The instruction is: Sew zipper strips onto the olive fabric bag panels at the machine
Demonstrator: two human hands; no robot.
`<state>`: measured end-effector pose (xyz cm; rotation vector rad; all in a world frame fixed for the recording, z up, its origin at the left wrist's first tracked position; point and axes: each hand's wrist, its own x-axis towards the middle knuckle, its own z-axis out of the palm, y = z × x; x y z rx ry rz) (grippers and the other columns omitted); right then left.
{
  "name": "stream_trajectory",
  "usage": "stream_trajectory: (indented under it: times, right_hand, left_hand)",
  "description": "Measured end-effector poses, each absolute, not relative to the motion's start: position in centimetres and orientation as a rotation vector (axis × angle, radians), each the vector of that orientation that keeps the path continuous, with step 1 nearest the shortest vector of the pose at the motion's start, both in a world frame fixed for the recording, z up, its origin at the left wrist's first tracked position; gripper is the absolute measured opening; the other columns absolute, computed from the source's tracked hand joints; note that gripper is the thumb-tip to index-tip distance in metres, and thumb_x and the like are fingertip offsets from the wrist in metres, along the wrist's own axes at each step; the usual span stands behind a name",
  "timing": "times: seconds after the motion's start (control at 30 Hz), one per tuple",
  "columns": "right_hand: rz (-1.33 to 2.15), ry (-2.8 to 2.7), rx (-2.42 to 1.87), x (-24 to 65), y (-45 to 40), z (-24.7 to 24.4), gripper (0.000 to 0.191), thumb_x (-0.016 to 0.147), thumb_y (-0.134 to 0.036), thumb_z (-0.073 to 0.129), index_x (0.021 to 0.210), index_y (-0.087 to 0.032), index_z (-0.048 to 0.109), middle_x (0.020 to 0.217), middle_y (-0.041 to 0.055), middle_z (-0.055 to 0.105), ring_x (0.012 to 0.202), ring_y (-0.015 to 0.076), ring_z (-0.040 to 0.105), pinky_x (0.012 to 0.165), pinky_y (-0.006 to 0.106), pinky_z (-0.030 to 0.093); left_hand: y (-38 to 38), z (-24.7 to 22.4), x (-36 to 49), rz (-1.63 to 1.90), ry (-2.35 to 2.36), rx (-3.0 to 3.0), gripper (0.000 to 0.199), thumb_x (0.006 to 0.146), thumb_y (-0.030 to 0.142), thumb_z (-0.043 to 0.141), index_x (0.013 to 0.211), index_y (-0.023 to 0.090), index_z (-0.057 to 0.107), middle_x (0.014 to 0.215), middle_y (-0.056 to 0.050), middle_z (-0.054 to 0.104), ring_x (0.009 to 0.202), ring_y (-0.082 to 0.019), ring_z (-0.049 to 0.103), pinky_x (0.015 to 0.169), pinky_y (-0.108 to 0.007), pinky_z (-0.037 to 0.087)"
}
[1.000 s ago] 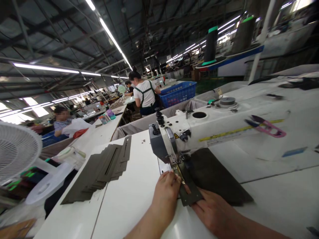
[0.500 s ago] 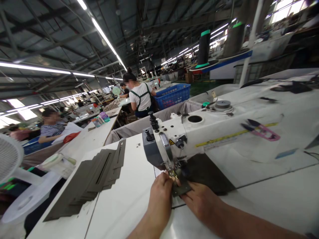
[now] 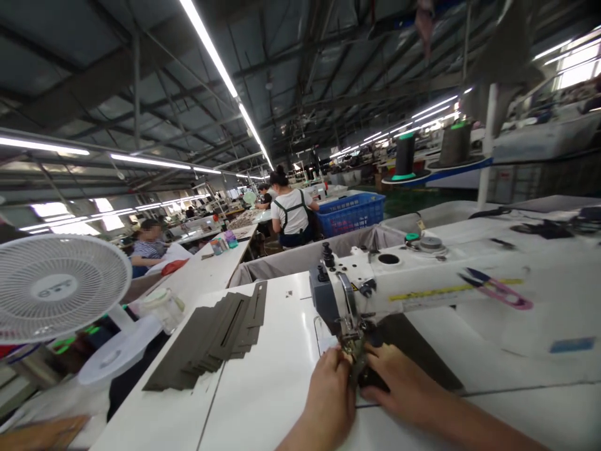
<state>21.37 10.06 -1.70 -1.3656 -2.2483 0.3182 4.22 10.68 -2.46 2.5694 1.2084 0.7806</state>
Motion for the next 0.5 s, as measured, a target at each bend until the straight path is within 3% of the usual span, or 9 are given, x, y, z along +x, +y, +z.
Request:
stream_trajectory:
  times: [0.2,0.33,0.5]
  right_hand:
    - [0.498,-2.283,-1.243,21.6,12.1,-0.6,0.014,0.071,-0.014,0.054,0.079,-0.02,0.064,0.076,0.001,0.067,0.071,0.0167,0.062,0.063,0.022,0.045]
    - [0.359,-2.274,-1.236,21.5,12.5,-1.1,0.02,0.072,-0.01,0.045,0.078,-0.018,0.062,0.078,0.0061,0.068,0.074,0.0212,0.063,0.066,0.028,0.044]
    - [0.277,-2.194,-1.322,22.3,13.7,-3.4,0.018,0.076,-0.018,0.043,0.076,-0.019,0.061,0.078,0.0079,0.067,0.073,0.0218,0.063,0.064,0.028,0.046]
  left_hand:
    - [11.1,-3.2,4.1,0.834,1.229,2.558,0.038,0.059,0.002,0.05,0.093,0.015,0.058,0.098,-0.01,0.056,0.093,-0.024,0.052,0.084,-0.036,0.046]
    - [11.4,-3.8,4.2,0.878,1.262,2.63,0.032,0.059,0.005,0.051,0.088,0.016,0.059,0.093,-0.008,0.058,0.089,-0.022,0.053,0.088,-0.038,0.042]
    - [12.0,-4.9,4.1,1.003,1.078,2.835,0.018,0.073,0.012,0.052,0.088,0.018,0.06,0.089,-0.004,0.065,0.079,-0.018,0.057,0.075,-0.033,0.041]
